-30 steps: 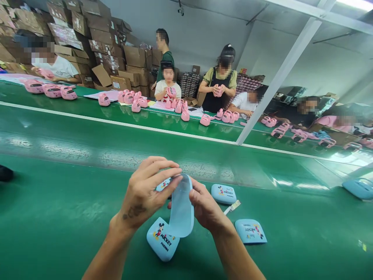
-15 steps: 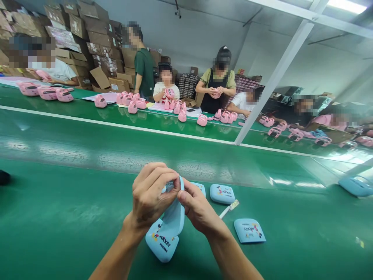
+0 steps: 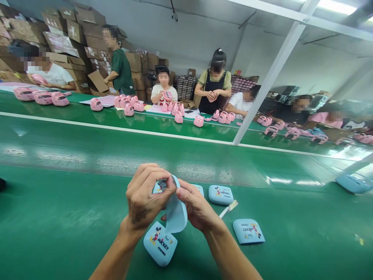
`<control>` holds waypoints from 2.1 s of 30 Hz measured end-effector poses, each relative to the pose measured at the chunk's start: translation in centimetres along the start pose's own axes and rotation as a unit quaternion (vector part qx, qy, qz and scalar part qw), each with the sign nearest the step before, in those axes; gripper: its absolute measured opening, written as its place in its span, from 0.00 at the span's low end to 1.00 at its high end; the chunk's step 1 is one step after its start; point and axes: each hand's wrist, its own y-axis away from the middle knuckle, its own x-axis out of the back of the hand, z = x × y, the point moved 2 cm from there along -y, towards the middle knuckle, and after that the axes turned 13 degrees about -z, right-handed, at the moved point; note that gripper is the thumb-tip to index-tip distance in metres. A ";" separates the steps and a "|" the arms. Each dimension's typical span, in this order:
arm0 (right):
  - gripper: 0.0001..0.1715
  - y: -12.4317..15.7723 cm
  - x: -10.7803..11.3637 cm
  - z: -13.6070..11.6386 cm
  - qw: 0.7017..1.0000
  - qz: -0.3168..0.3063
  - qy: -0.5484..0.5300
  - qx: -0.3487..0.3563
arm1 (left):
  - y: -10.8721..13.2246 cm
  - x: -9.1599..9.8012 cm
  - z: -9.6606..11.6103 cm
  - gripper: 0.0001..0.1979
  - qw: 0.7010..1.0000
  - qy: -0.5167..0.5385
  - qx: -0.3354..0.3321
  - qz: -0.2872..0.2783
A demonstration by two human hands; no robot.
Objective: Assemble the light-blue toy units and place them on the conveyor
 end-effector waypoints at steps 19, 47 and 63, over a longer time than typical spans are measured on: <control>0.38 0.0 2.7 -1.0 0.986 -0.002 -0.166 -0.003 | 1.7 1.2 -6.4 0.14 0.951 0.095 0.292 -0.035; 0.34 -0.5 0.6 1.0 0.997 0.075 0.017 0.025 | 1.0 -1.9 -0.9 0.08 1.000 -0.015 -0.004 -0.008; 0.35 -0.2 1.8 -0.6 0.988 0.038 -0.151 0.005 | 2.0 1.1 -6.5 0.08 0.966 0.064 0.245 0.051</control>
